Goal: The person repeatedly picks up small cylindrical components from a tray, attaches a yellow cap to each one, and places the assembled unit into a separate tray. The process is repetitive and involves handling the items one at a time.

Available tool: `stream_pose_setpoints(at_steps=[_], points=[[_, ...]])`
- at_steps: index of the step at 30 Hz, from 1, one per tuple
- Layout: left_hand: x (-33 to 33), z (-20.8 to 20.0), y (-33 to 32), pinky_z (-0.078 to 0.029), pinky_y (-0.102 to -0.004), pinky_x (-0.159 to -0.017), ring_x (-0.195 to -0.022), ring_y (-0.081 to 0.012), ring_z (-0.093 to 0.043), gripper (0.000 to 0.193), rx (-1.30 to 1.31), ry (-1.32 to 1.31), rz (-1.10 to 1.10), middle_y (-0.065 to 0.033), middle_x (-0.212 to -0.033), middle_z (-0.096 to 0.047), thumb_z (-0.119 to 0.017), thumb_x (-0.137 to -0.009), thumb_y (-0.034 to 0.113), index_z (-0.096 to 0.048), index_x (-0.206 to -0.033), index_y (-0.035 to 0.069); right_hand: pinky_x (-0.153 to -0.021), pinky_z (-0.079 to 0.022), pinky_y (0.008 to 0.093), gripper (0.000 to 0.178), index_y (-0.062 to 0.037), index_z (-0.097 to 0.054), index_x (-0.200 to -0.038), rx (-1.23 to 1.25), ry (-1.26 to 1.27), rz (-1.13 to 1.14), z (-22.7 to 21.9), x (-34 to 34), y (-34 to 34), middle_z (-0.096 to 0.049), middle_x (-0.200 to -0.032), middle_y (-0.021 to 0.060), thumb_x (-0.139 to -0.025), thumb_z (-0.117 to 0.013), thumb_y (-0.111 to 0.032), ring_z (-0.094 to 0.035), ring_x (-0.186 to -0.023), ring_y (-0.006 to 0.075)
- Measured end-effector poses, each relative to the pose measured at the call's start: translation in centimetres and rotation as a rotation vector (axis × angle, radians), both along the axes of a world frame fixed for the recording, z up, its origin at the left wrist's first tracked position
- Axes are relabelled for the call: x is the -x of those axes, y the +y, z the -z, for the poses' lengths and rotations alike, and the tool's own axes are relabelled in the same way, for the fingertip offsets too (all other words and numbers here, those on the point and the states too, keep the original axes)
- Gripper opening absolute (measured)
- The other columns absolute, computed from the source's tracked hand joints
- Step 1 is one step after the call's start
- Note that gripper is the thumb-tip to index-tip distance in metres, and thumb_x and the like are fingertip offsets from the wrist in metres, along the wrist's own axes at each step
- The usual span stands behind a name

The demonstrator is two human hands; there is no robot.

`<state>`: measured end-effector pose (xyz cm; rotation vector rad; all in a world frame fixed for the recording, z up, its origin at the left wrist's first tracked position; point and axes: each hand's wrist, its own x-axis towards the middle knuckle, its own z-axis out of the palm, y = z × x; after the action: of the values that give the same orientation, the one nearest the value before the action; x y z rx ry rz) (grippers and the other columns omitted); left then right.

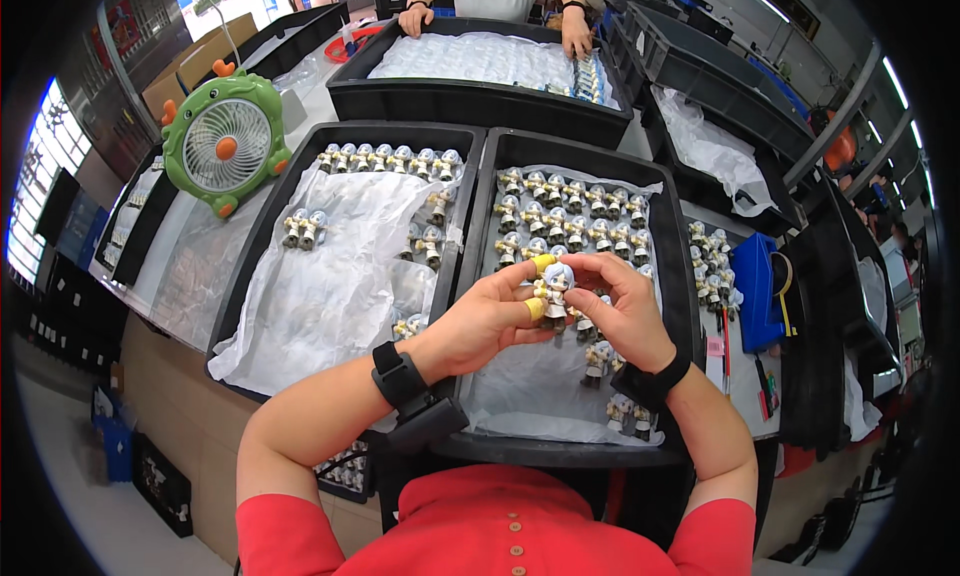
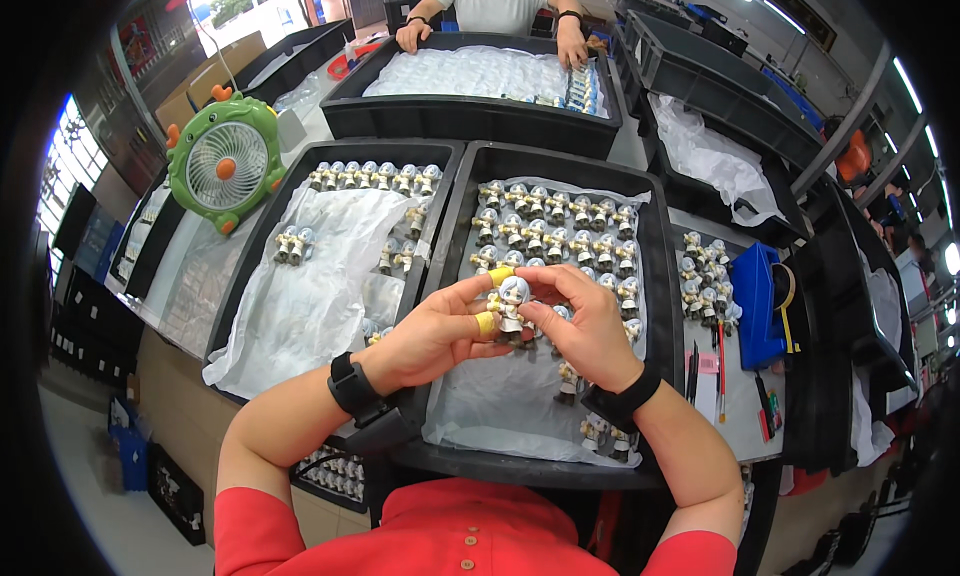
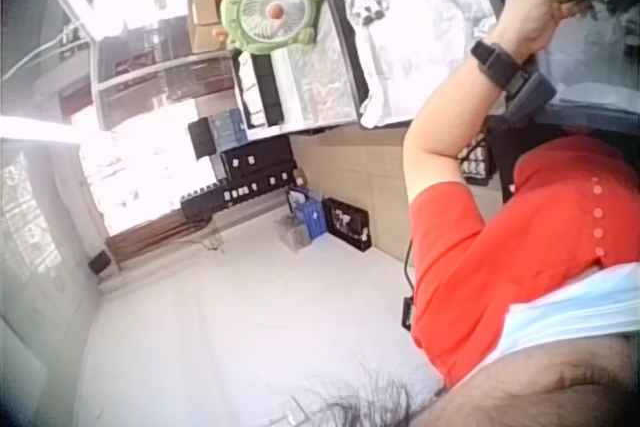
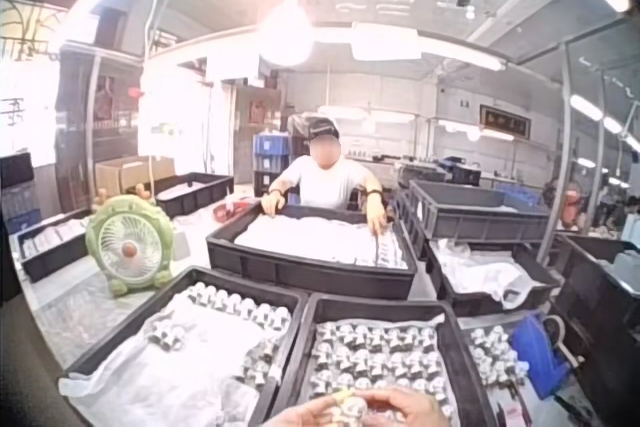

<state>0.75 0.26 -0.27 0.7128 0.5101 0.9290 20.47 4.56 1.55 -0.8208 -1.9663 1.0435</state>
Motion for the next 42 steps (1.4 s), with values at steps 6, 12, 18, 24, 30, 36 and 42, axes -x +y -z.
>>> stream_pose_setpoints(at_steps=[6,12,18,24,30,36,42], points=[[0.0,-0.2,-0.1,-0.048,-0.0364,-0.094,-0.111,-0.026,-0.056,0.055,0.006,0.006,-0.01,-0.0107,-0.122,-0.053,-0.049,-0.091,0.0,-0.028,-0.141,0.01,-0.08,-0.05,0.0269,0.031,-0.0016,-0.061,-0.11,0.013,0.007,-0.002,-0.1,0.0,0.0,-0.062,-0.097,0.0086,-0.08,-0.063,-0.001,-0.063,-0.088,0.0163],[0.0,-0.1,-0.1,-0.046,-0.0368,-0.096,-0.111,-0.025,-0.056,0.057,0.01,-0.012,-0.015,-0.011,-0.123,-0.052,-0.049,-0.09,-0.002,-0.027,-0.141,0.01,-0.081,-0.05,0.0272,0.031,-0.001,-0.06,-0.111,0.039,0.031,-0.01,0.1,-0.1,0.1,-0.062,-0.099,0.0091,-0.08,-0.062,0.0,-0.063,-0.09,0.0165],[-0.2,-0.2,-0.2,-0.047,-0.0327,-0.093,-0.1,-0.0146,-0.057,0.06,0.0,0.044,-0.081,-0.0074,-0.121,-0.052,-0.049,-0.088,-0.003,-0.028,-0.142,0.011,-0.087,-0.048,0.0275,0.032,-0.0016,-0.057,-0.115,0.178,0.096,-0.046,0.3,-0.1,0.1,-0.061,-0.103,0.0082,-0.083,-0.059,0.004,-0.061,-0.097,0.0157],[-0.3,0.4,-0.2,-0.048,-0.0249,-0.081,-0.094,-0.0092,-0.057,0.057,-0.12,0.233,-0.166,-0.0041,-0.116,-0.052,-0.057,-0.084,-0.001,-0.039,-0.137,0.009,-0.089,-0.047,0.027,0.029,-0.0022,-0.053,-0.114,0.282,0.16,-0.108,0.9,0.2,0.3,-0.061,-0.106,0.0072,-0.087,-0.054,0.005,-0.059,-0.101,0.0141],[-0.7,0.4,-0.4,-0.049,-0.0227,-0.075,-0.089,-0.0095,-0.058,0.056,-0.157,0.345,-0.231,-0.0038,-0.111,-0.053,-0.061,-0.081,-0.002,-0.043,-0.133,0.007,-0.086,-0.048,0.0263,0.024,-0.0027,-0.05,-0.11,0.31,0.153,-0.085,2.0,0.5,0.6,-0.061,-0.103,0.007,-0.087,-0.053,0.006,-0.059,-0.099,0.0132],[-0.7,0.2,-0.6,-0.049,-0.023,-0.075,-0.088,-0.0103,-0.058,0.054,-0.141,0.355,-0.239,-0.0041,-0.11,-0.053,-0.062,-0.081,0.0,-0.045,-0.131,0.007,-0.086,-0.048,0.0259,0.025,-0.0027,-0.05,-0.11,0.329,0.148,-0.084,2.2,0.6,0.6,-0.061,-0.102,0.0071,-0.087,-0.052,0.007,-0.06,-0.098,0.0127],[-0.8,0.0,-0.6,-0.049,-0.0249,-0.077,-0.092,-0.011,-0.056,0.054,-0.077,0.343,-0.23,-0.0043,-0.111,-0.053,-0.062,-0.082,0.002,-0.043,-0.133,0.008,-0.086,-0.048,0.0259,0.027,-0.003,-0.051,-0.113,0.343,0.158,-0.093,2.2,0.6,0.6,-0.062,-0.103,0.0072,-0.087,-0.052,0.006,-0.06,-0.098,0.0131]])
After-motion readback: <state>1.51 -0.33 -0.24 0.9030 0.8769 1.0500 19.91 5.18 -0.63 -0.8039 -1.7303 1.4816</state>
